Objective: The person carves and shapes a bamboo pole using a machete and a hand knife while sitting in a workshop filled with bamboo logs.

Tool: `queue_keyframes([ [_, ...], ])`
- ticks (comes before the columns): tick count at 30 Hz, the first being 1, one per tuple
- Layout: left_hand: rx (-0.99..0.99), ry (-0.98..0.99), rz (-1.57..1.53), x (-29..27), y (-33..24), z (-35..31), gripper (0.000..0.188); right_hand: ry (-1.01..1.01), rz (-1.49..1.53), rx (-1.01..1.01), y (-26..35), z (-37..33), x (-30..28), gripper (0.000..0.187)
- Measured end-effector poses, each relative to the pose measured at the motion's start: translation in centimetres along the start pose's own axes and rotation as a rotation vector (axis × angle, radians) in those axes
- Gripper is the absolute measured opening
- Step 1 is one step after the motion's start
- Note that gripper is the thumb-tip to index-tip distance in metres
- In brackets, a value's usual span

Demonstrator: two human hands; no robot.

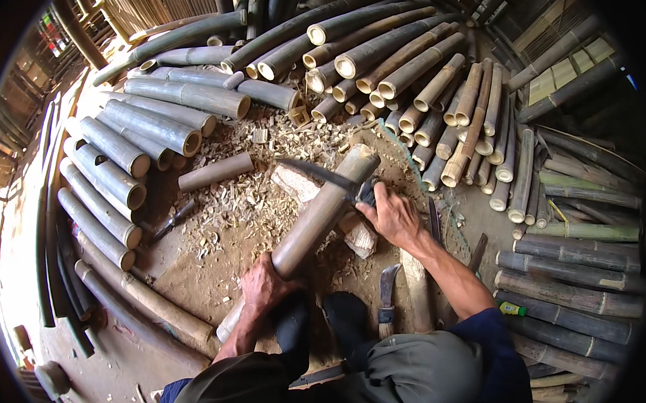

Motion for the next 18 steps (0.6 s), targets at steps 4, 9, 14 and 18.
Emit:
queue_keyframes([
  [4, -0.036, 0.094, -0.008, 0.2, -1.7, 0.4, 0.090, 0.068, -0.222, 0.179, -9.4, 1.5, -1.0, 0.057],
  [9, -0.047, 0.085, 0.003, 0.2, -0.3, 1.1, 0.091, 0.072, -0.055, 0.161, -4.9, 0.4, 1.0, 0.054],
  [14, 0.016, 0.047, 0.023, 1.1, -0.4, 0.3, 0.088, 0.059, 0.288, 0.986, -17.7, -1.8, -1.3, 0.059],
  [18, 0.001, 0.046, 0.025, 1.2, -0.3, 0.4, 0.088, 0.229, 0.250, 0.612, -9.6, -0.6, -1.4, 0.061],
])
Point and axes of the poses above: each hand's wrist, its own z-axis towards the middle knuckle, its own x-axis out of the palm, y = z × x, the point moved 9 cm from there along z, towards the middle knuckle
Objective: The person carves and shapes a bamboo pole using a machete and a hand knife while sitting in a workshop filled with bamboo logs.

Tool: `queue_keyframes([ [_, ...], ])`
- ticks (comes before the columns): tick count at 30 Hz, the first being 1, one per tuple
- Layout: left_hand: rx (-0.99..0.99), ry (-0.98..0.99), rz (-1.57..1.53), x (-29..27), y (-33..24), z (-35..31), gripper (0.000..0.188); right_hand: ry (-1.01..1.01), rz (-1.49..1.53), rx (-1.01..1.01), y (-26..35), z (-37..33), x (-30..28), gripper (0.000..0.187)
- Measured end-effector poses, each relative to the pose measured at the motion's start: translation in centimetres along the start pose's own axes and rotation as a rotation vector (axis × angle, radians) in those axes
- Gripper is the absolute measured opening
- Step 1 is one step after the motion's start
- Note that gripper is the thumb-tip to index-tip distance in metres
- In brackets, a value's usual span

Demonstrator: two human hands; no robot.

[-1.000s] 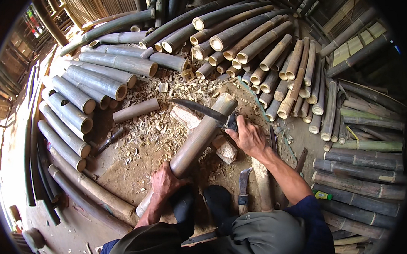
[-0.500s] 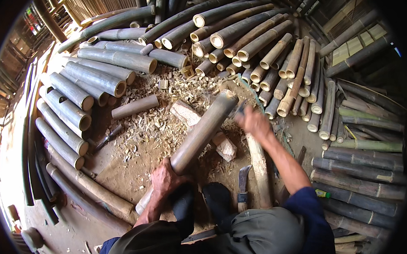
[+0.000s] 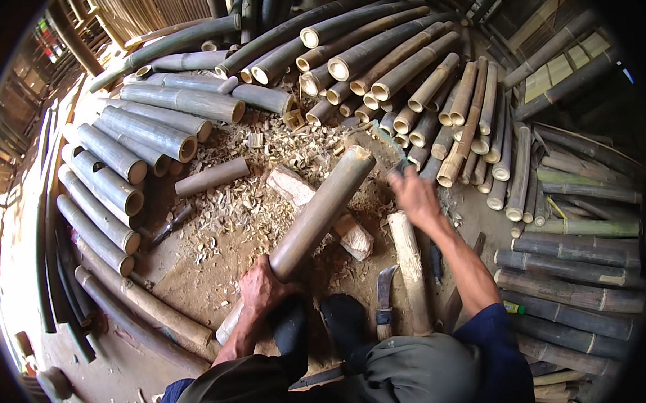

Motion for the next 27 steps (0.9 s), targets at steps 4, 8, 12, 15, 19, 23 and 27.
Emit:
queue_keyframes([
  [4, 0.016, -0.033, 0.008, -0.5, 0.0, 0.0, 0.089, -0.380, -0.312, -0.784, 6.8, -4.5, 3.4, 0.059],
  [8, -0.033, 0.024, -0.035, -0.7, -0.4, 0.1, 0.090, -0.098, -0.165, 0.094, -3.3, 3.1, 1.4, 0.064],
  [12, -0.023, -0.015, -0.014, -0.9, 0.7, 0.2, 0.090, -0.130, 0.032, -0.004, -1.3, 1.5, -1.0, 0.057],
  [15, -0.017, -0.005, -0.012, -0.5, 0.0, 0.1, 0.089, -0.083, -0.263, -0.368, 1.9, -1.1, 2.2, 0.063],
  [19, -0.069, -0.023, 0.028, 0.4, -0.1, 0.0, 0.094, -0.162, -0.404, -0.161, -0.4, 2.6, 2.3, 0.062],
  [23, -0.041, -0.056, 0.011, -0.2, -0.3, 0.1, 0.095, -0.371, -0.435, -0.618, 3.9, -2.6, 3.3, 0.064],
  [27, -0.039, -0.009, 0.003, 0.6, -1.3, 0.1, 0.092, -0.214, -0.035, 0.251, -6.2, 2.4, -1.0, 0.056],
])
Point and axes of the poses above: each hand's wrist, its own z-axis towards the middle knuckle, its own x-axis out of the palm, y = z × x, the point moved 9 cm from there along z, towards the middle knuckle
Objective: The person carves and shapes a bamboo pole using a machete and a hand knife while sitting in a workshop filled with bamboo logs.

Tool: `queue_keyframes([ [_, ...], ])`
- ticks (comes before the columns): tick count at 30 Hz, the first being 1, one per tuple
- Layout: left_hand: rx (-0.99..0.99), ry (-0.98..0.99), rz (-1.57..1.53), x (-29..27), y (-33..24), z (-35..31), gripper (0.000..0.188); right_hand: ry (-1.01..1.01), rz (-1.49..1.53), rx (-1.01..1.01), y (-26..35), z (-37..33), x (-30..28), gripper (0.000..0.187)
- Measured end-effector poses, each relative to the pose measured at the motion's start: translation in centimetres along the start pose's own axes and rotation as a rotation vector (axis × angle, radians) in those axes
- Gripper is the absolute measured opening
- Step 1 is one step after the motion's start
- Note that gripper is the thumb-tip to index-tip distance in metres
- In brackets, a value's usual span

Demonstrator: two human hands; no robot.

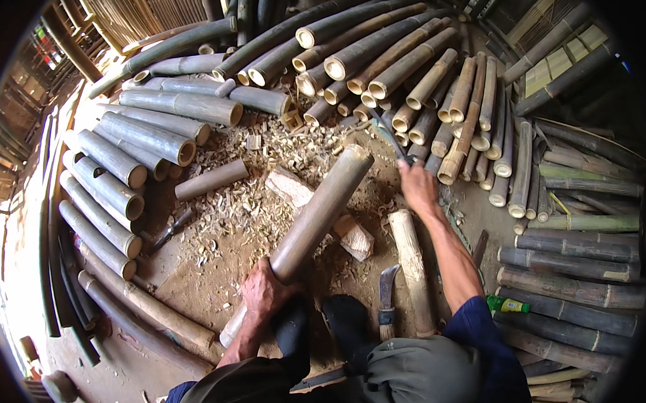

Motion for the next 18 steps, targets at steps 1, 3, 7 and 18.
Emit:
queue_keyframes([
  [1, 0.023, -0.028, 0.019, -0.1, 0.1, -0.2, 0.088, -0.153, -0.074, -0.197, 1.2, 0.1, -1.8, 0.057],
  [3, 0.011, -0.043, 0.031, -0.5, 1.0, -0.5, 0.085, -0.117, 0.036, -0.279, 3.0, -1.9, -1.0, 0.055],
  [7, 0.027, 0.039, -0.076, -2.3, 0.3, 0.5, 0.082, -0.037, -0.005, -0.153, 1.0, -1.0, 3.9, 0.060],
  [18, 0.285, -0.082, 0.218, -11.3, -0.5, 6.8, 0.071, -0.056, -0.422, -0.374, 2.9, -5.3, 7.6, 0.051],
])
Point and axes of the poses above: each hand's wrist, its own z-axis towards the middle knuckle, its own x-axis out of the palm, y = z × x, the point moved 9 cm from there along z, towards the middle knuckle
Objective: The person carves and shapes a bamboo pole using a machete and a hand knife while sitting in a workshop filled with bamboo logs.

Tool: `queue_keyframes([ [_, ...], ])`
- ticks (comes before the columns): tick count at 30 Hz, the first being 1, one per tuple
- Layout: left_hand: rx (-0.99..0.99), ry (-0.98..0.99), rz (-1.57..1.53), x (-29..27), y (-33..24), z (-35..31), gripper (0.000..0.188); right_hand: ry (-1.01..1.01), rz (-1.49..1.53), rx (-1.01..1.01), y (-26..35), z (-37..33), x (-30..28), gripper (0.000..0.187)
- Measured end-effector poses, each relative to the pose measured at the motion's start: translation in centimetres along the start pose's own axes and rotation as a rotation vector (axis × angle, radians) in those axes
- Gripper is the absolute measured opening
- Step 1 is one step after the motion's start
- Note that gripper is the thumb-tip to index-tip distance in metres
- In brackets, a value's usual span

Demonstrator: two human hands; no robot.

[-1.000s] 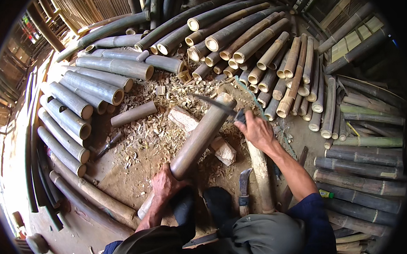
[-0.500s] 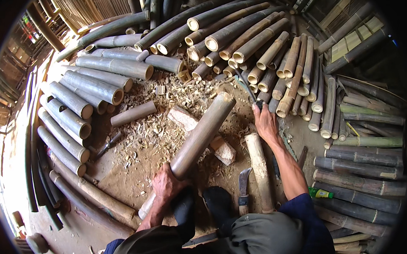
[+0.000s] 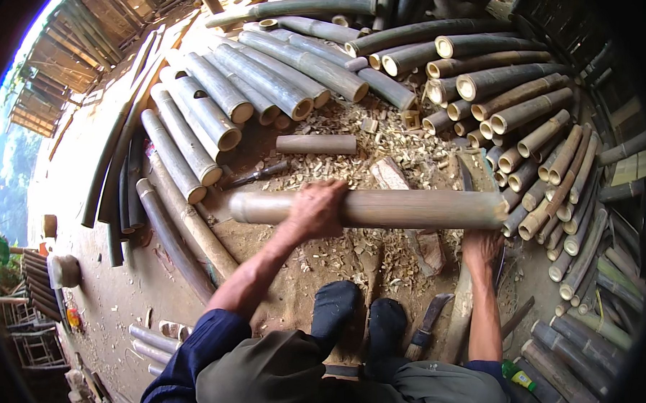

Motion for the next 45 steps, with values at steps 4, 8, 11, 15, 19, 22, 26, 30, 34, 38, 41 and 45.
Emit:
queue_keyframes([
  [4, -0.046, 0.062, -0.033, -0.9, 5.9, -3.1, 0.072, 0.332, 0.101, -0.013, 3.8, -6.3, 1.2, 0.066],
  [8, -0.065, 0.049, -0.055, -0.1, 10.1, -5.7, 0.076, 0.252, 0.135, -0.097, 5.4, -9.1, 2.7, 0.080],
  [11, -0.072, 0.107, -0.077, 0.0, 9.3, -5.4, 0.077, 0.375, 0.239, -0.071, 4.3, -9.4, 4.1, 0.087],
  [15, -0.170, 0.275, 0.024, 1.4, 15.5, -6.1, 0.089, 0.678, 0.290, -0.141, 10.1, -13.8, 4.2, 0.101],
  [19, -0.117, 0.217, 0.206, 0.8, 14.7, -6.5, 0.113, 0.690, 0.501, -0.030, 6.9, -11.8, 2.5, 0.055],
  [22, -0.077, 0.179, 0.209, 0.2, 7.5, -5.3, 0.124, 0.018, 0.348, -0.034, -0.4, -3.5, -0.9, 0.043],
  [26, 0.225, 0.152, -0.001, 3.7, -5.8, -2.8, 0.115, 0.132, 0.164, 0.090, -4.5, 3.4, 0.8, 0.057],
  [30, 0.391, 0.001, 0.016, 7.0, -11.2, -3.0, 0.095, 0.239, 0.210, 0.028, -0.7, 5.7, 3.3, 0.071],
  [34, 0.466, -0.167, -0.061, 7.3, -12.0, -3.4, 0.072, 0.237, 0.395, 0.158, -1.6, 5.7, 3.1, 0.056],
  [38, 0.585, -0.226, -0.077, 7.2, -12.0, -4.1, 0.063, 0.337, 1.410, 0.326, -3.6, 3.8, 3.3, 0.032],
  [41, 0.482, -0.248, -0.131, 6.8, -9.8, -4.1, 0.076, 0.432, 2.087, 0.335, -2.1, -0.6, 1.3, 0.040],
  [45, 0.201, -0.105, -0.053, 3.6, -5.6, -1.8, 0.108, 0.573, 2.373, 0.393, 2.8, -5.8, -3.1, 0.051],
])
Point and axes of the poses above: each hand's wrist, its own z-axis towards the middle knuckle, its own x-axis out of the palm, y = z × x, the point moved 9 cm from there along z, towards the middle knuckle
